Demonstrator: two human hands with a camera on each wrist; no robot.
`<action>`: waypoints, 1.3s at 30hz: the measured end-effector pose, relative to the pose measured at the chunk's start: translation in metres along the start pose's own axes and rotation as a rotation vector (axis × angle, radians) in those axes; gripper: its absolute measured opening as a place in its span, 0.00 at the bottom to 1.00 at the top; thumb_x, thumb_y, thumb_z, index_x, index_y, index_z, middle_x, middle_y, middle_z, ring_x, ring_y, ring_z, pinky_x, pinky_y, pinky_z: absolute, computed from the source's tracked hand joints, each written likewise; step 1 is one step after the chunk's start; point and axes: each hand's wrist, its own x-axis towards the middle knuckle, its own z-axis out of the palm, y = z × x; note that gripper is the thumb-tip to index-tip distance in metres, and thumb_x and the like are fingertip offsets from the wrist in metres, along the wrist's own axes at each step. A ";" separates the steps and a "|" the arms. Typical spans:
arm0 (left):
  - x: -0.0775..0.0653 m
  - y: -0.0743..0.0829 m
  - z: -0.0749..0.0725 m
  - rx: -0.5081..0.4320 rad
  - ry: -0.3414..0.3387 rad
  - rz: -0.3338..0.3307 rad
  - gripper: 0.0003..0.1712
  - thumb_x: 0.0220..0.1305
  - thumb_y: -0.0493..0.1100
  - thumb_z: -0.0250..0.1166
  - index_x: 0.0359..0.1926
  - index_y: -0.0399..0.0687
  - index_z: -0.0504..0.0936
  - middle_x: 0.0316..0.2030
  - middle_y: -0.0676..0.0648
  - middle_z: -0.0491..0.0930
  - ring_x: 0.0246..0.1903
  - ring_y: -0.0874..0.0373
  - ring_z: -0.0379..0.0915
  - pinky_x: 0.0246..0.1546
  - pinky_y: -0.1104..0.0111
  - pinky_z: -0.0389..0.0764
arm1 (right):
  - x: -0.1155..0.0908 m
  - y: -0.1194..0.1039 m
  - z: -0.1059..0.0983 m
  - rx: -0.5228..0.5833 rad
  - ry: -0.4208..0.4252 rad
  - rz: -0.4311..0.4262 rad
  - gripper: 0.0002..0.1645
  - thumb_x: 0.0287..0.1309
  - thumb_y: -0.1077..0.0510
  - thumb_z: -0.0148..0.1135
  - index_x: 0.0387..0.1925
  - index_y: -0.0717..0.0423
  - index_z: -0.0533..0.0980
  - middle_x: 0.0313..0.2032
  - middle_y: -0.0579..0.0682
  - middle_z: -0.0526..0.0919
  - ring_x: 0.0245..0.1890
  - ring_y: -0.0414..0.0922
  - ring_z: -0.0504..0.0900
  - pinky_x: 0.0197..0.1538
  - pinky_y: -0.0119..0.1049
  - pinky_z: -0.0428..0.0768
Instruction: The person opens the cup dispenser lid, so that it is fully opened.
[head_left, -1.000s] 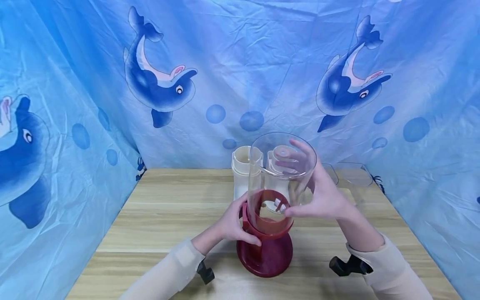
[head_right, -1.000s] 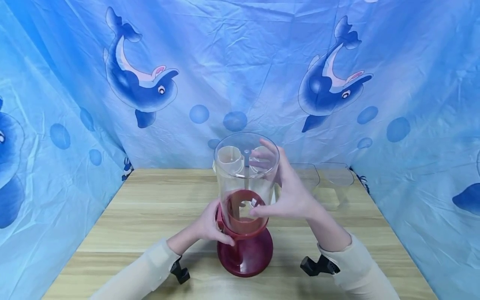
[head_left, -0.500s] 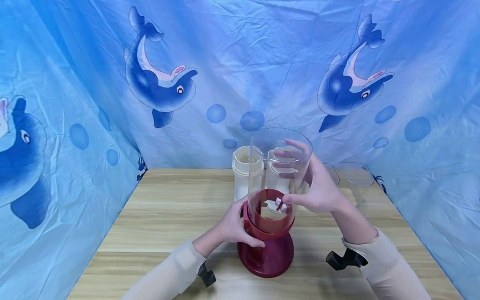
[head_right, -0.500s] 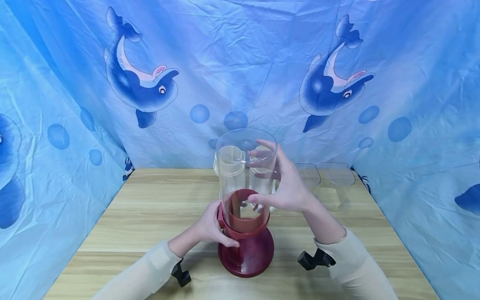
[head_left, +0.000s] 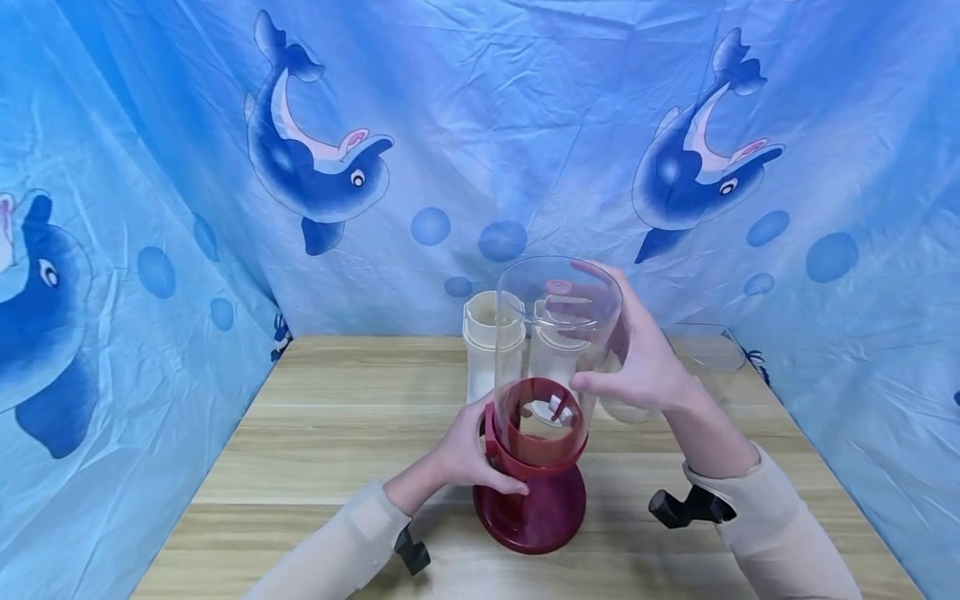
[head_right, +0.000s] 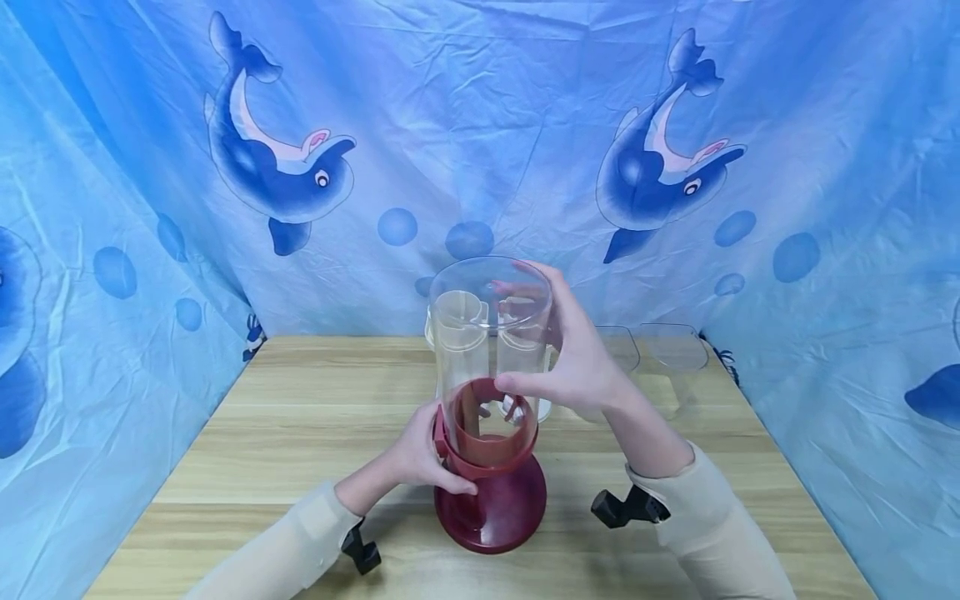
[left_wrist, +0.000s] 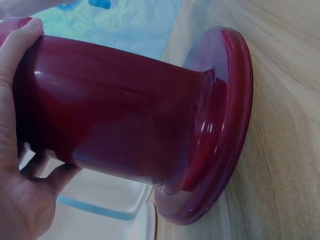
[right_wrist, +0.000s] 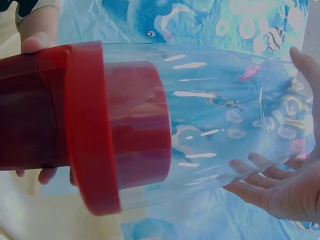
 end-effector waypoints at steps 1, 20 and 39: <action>0.000 0.000 0.000 -0.001 -0.002 -0.002 0.64 0.35 0.41 0.90 0.75 0.60 0.67 0.67 0.47 0.80 0.65 0.50 0.78 0.66 0.58 0.84 | 0.001 -0.002 0.000 -0.019 0.005 0.008 0.69 0.43 0.68 0.83 0.82 0.57 0.51 0.73 0.59 0.74 0.70 0.53 0.80 0.67 0.50 0.85; -0.003 -0.003 -0.001 -0.007 0.005 0.008 0.62 0.37 0.36 0.89 0.74 0.59 0.68 0.66 0.51 0.81 0.65 0.51 0.79 0.65 0.58 0.85 | 0.017 -0.024 -0.008 -0.278 -0.078 -0.034 0.74 0.33 0.72 0.87 0.81 0.51 0.56 0.74 0.54 0.73 0.68 0.49 0.82 0.66 0.43 0.85; -0.003 0.002 0.001 -0.039 -0.016 -0.008 0.60 0.40 0.44 0.90 0.75 0.59 0.68 0.67 0.48 0.81 0.65 0.53 0.78 0.66 0.56 0.85 | 0.027 -0.034 -0.024 -0.188 -0.134 -0.028 0.54 0.44 0.75 0.80 0.73 0.64 0.67 0.70 0.52 0.76 0.65 0.43 0.84 0.61 0.43 0.88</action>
